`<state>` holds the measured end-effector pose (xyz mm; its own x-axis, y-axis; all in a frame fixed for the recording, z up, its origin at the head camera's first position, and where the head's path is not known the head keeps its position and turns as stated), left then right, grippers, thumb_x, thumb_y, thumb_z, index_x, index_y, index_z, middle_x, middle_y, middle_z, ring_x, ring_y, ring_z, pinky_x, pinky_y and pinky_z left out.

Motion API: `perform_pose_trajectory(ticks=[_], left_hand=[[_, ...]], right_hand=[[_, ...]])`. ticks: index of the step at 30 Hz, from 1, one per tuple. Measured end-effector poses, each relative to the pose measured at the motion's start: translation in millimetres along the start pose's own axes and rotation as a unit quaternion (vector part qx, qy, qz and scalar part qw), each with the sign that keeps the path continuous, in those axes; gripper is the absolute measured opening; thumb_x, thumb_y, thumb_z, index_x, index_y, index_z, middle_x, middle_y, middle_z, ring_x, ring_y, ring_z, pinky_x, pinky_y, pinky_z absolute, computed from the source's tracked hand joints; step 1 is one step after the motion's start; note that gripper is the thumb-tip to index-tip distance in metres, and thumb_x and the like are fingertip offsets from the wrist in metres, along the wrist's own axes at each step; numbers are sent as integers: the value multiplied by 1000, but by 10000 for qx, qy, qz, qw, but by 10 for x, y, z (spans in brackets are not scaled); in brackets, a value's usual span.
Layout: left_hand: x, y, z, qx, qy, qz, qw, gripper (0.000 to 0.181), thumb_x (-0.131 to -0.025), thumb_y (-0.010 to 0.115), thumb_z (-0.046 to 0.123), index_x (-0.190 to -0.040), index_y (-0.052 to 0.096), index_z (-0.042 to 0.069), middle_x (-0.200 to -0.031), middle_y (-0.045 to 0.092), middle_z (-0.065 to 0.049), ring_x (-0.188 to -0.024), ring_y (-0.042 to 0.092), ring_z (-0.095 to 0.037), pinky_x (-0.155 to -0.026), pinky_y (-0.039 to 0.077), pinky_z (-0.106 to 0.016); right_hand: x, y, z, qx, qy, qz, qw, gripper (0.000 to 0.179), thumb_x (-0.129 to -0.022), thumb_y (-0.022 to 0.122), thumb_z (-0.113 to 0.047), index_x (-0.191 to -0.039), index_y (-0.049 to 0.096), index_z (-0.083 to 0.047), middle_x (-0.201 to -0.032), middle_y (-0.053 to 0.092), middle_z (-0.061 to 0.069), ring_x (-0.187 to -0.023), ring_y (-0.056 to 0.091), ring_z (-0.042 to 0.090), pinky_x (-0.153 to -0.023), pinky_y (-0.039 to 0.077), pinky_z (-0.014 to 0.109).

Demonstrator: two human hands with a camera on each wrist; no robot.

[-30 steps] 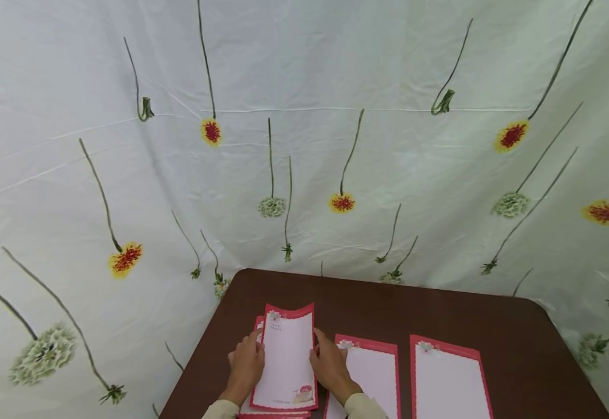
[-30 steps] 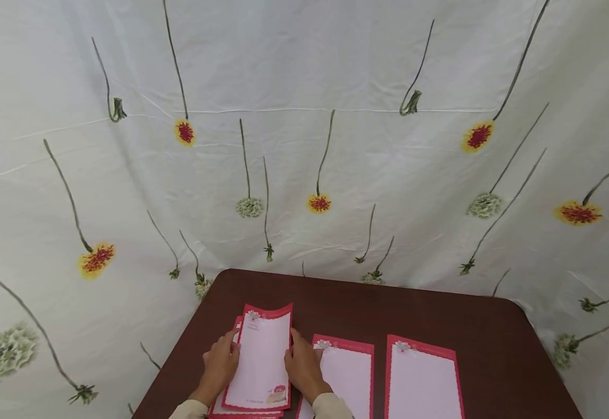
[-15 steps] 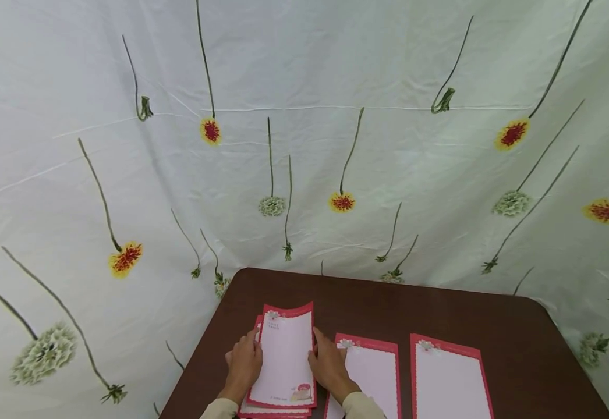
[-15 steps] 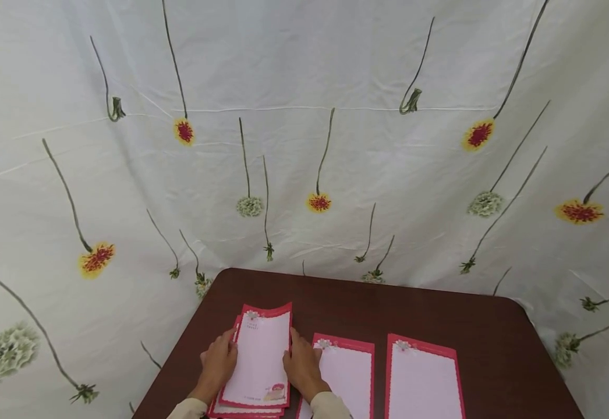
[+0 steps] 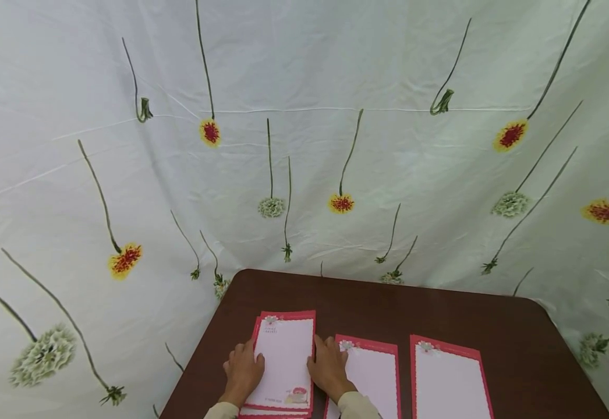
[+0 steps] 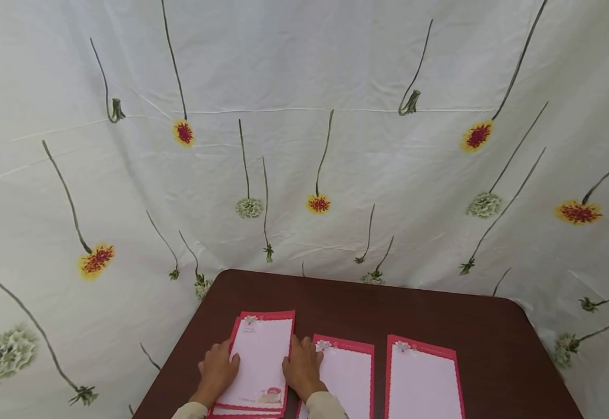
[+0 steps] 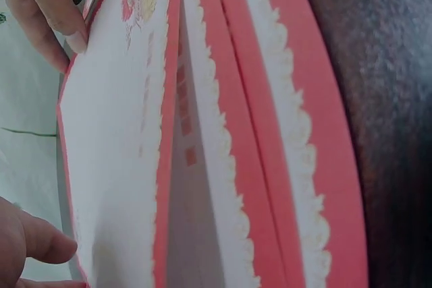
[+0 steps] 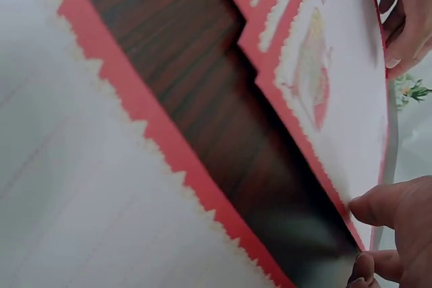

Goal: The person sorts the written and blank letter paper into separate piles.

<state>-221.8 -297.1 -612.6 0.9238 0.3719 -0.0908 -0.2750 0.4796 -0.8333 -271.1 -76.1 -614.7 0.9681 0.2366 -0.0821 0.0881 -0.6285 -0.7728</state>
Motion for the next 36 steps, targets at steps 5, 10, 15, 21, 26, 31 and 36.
perform_pose_trajectory(ticks=[5, 10, 15, 21, 26, 31, 36], left_hand=[[20, 31, -14, 27, -101, -43, 9999, 49, -94, 65, 15, -135, 59, -10, -122, 56, -30, -117, 51, -48, -88, 36, -61], [30, 63, -20, 41, -205, -104, 9997, 50, -94, 65, 15, -137, 59, -11, -124, 54, -29, -119, 49, -47, -90, 35, -61], [41, 82, -2, 49, -199, -62, 9998, 50, -94, 65, 14, -137, 58, -11, -125, 51, -29, -119, 48, -47, -91, 34, -62], [62, 38, 146, 43, 26, 246, 9997, 50, -91, 68, 13, -136, 58, -8, -133, 45, -29, -117, 46, -47, -89, 35, -62], [91, 134, 473, 150, 566, 399, 9975, 44, -92, 71, 14, -131, 64, -5, -134, 50, -26, -116, 50, -45, -87, 39, -61], [261, 346, 902, 185, 1596, 563, 9854, 36, -93, 74, 19, -123, 70, -1, -127, 55, -22, -109, 55, -41, -83, 43, -57], [461, 674, 1224, 270, 2133, -517, 9752, 40, -100, 68, 28, -128, 70, -1, -140, 51, -24, -125, 50, -45, -93, 40, -64]], right_hand=[[11, 40, 44, 111, 104, -54, 9999, 54, -91, 78, -18, -139, 64, 0, -98, 56, 10, -95, 54, 29, -82, 36, 55], [22, 37, 54, 68, 134, -77, 9999, 54, -92, 76, -18, -140, 63, 1, -97, 55, 10, -93, 53, 29, -82, 36, 55], [24, 6, 63, 61, 106, -96, 9999, 52, -94, 74, -19, -141, 63, 1, -96, 55, 10, -92, 54, 28, -81, 35, 54], [22, -236, 96, 131, -101, 292, 9994, 50, -95, 74, -20, -140, 63, 0, -106, 60, 14, -100, 60, 32, -84, 36, 55], [13, -574, 292, 312, -75, 747, 9967, 50, -94, 74, -21, -139, 65, -1, -110, 62, 16, -103, 62, 35, -79, 38, 51], [108, -881, 595, 381, 103, 1070, 9935, 48, -92, 75, -20, -136, 67, -1, -107, 65, 16, -99, 63, 35, -76, 37, 49], [306, -1088, 969, 669, 571, 1074, 9903, 48, -95, 74, -22, -137, 66, -1, -104, 64, 13, -98, 64, 33, -82, 35, 53]])
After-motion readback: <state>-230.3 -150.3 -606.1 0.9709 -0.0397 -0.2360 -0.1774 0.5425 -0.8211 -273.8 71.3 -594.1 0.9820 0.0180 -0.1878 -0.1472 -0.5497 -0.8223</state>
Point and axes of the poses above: each hand's wrist, its own x-axis away from the middle knuckle, its own y-axis out of the palm, z = x × y, the point moved 10 cm from there along -x, towards the middle knuckle
